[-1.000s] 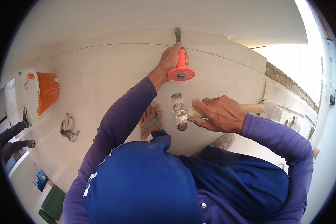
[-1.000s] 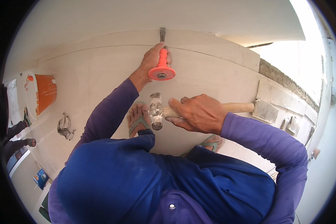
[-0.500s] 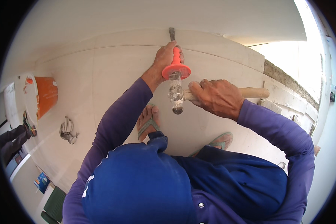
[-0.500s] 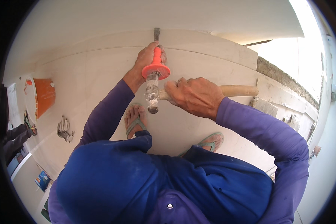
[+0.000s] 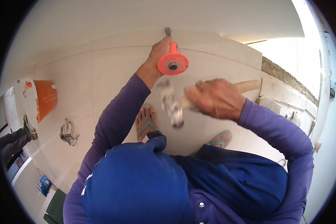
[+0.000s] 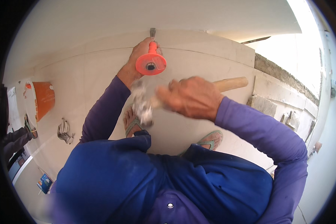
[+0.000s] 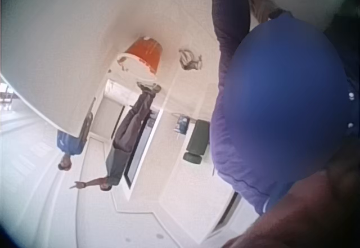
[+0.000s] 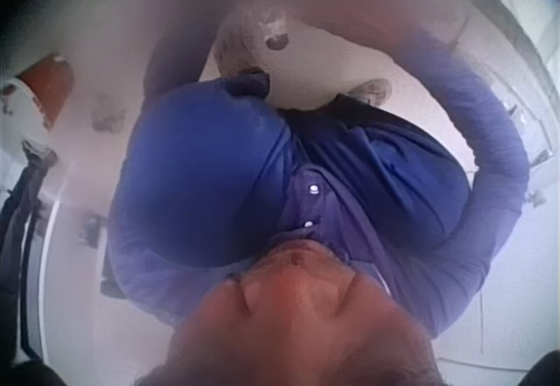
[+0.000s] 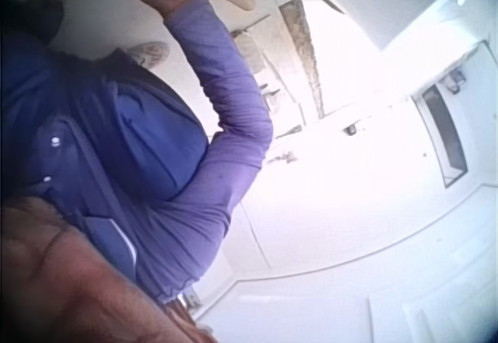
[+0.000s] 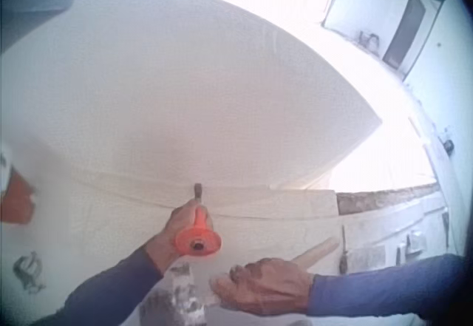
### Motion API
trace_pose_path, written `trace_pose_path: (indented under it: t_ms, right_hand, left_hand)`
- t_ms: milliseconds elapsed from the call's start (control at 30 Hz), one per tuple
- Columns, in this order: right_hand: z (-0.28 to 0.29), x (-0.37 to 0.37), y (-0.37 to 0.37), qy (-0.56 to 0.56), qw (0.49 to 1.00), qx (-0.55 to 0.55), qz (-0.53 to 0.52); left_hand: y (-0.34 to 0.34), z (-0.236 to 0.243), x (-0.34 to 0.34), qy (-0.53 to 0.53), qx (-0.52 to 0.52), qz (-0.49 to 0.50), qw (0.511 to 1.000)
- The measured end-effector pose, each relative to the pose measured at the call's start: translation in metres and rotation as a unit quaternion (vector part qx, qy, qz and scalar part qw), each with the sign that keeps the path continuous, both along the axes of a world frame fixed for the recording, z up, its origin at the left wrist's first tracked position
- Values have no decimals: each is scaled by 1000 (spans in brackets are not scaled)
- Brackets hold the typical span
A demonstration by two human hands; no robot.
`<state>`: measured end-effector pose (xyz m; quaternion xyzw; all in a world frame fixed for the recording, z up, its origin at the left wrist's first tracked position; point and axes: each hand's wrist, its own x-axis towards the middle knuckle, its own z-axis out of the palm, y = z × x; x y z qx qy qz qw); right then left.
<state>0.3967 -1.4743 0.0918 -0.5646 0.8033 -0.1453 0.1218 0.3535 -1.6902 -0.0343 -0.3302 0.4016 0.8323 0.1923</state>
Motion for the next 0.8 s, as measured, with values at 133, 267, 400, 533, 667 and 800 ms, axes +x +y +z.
trace_pose_path:
  t_ms: [133,267,400,533,667,800]
  right_hand:
    - [-1,-2,-2,-24,987,97,-126]
    - [20,-2,-4,-15,999,-39,27]
    - [0,-13,4,-16,989,85,-119]
    - [25,5,-6,-54,996,-9,-77]
    - [4,-25,2,-53,985,75,-144]
    - [27,-5,-8,-54,990,23,-125]
  left_hand:
    - [1,17,-4,-3,-60,-13,998]
    - [-4,21,-4,15,-65,-2,998]
    - [1,27,-12,11,-73,-15,997]
    - [2,26,-6,20,-83,-6,996]
    - [2,23,-15,16,-70,-10,997]
    - [-2,22,-9,40,-91,-17,995]
